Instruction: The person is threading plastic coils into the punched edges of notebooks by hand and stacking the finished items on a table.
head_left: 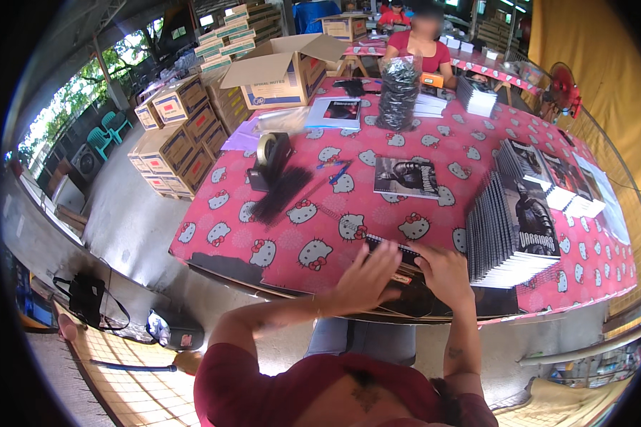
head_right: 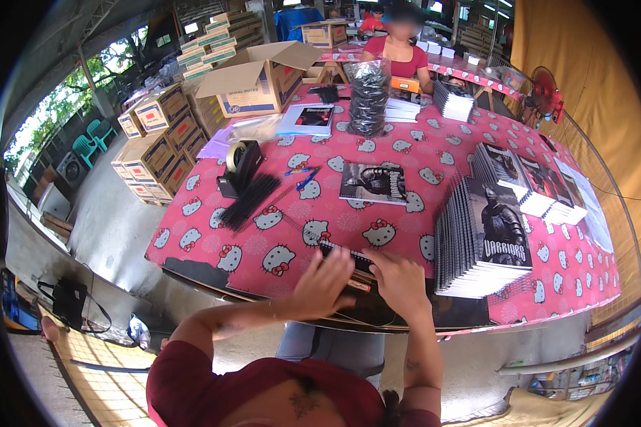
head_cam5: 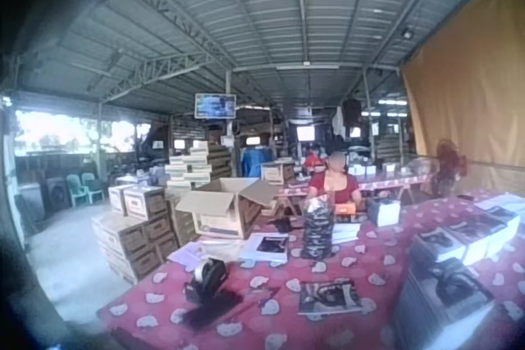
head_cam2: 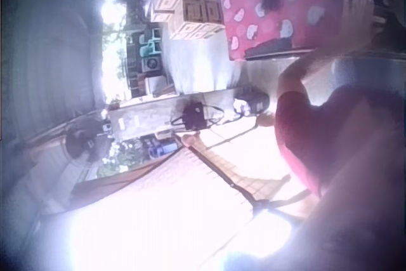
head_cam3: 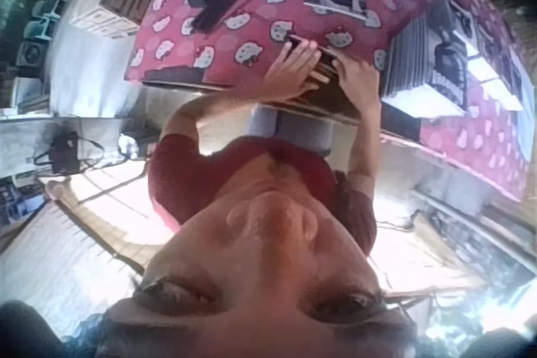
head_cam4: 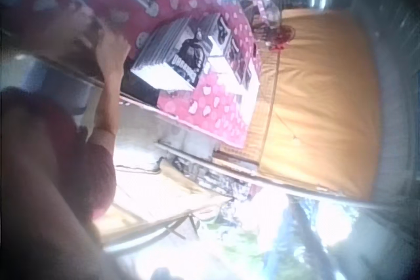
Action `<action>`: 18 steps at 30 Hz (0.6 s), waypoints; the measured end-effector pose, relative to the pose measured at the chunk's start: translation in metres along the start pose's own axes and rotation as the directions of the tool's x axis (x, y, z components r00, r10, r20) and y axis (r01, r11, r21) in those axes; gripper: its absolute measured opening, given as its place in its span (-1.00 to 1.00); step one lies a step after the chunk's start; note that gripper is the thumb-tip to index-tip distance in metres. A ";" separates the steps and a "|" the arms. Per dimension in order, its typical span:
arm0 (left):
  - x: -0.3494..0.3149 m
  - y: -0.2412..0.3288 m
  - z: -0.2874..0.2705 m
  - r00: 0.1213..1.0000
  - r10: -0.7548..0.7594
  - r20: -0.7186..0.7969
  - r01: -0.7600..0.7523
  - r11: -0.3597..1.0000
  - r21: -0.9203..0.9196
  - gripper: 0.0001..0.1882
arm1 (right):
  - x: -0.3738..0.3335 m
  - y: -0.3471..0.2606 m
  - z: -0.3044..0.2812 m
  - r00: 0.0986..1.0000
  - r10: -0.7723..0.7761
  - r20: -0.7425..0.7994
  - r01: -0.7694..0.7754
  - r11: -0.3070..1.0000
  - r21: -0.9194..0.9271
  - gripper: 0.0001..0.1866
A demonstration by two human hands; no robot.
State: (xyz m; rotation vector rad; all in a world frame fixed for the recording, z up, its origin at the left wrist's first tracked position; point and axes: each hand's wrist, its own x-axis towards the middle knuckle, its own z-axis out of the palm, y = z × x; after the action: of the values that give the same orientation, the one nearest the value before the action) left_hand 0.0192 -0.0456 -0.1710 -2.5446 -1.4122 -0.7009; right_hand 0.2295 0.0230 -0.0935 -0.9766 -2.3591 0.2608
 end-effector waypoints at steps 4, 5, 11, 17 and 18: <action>0.066 -0.030 -0.033 0.995 0.024 -0.094 0.007 0.947 0.321 -0.08 | 0.001 -0.001 0.002 1.000 -0.004 0.029 0.004 1.000 0.019 -0.60; 0.050 -0.020 -0.023 0.999 0.047 -0.023 -0.041 0.974 0.223 -0.10 | -0.003 0.003 0.002 1.000 0.014 0.016 -0.014 1.000 0.012 -0.58; 0.063 -0.015 -0.026 0.995 0.031 -0.091 -0.007 0.967 0.255 -0.10 | -0.007 0.002 0.007 0.995 0.086 0.053 -0.084 0.996 -0.034 -0.42; 0.006 0.007 0.013 0.989 0.127 -0.074 -0.120 0.989 0.088 -0.15 | -0.045 0.029 -0.019 0.972 0.160 -0.173 -0.045 0.847 0.530 -0.21; 0.044 0.005 -0.012 0.994 0.065 -0.090 -0.049 0.985 0.163 -0.16 | -0.059 0.045 0.002 0.959 0.272 -0.081 -0.117 0.638 0.761 -0.24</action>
State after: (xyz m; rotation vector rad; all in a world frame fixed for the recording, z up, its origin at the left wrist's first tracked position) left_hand 0.0388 -0.0186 -0.1397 -2.3854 -1.3039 -0.6609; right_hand 0.2887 0.0144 -0.1372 -0.7725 -1.6778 1.0900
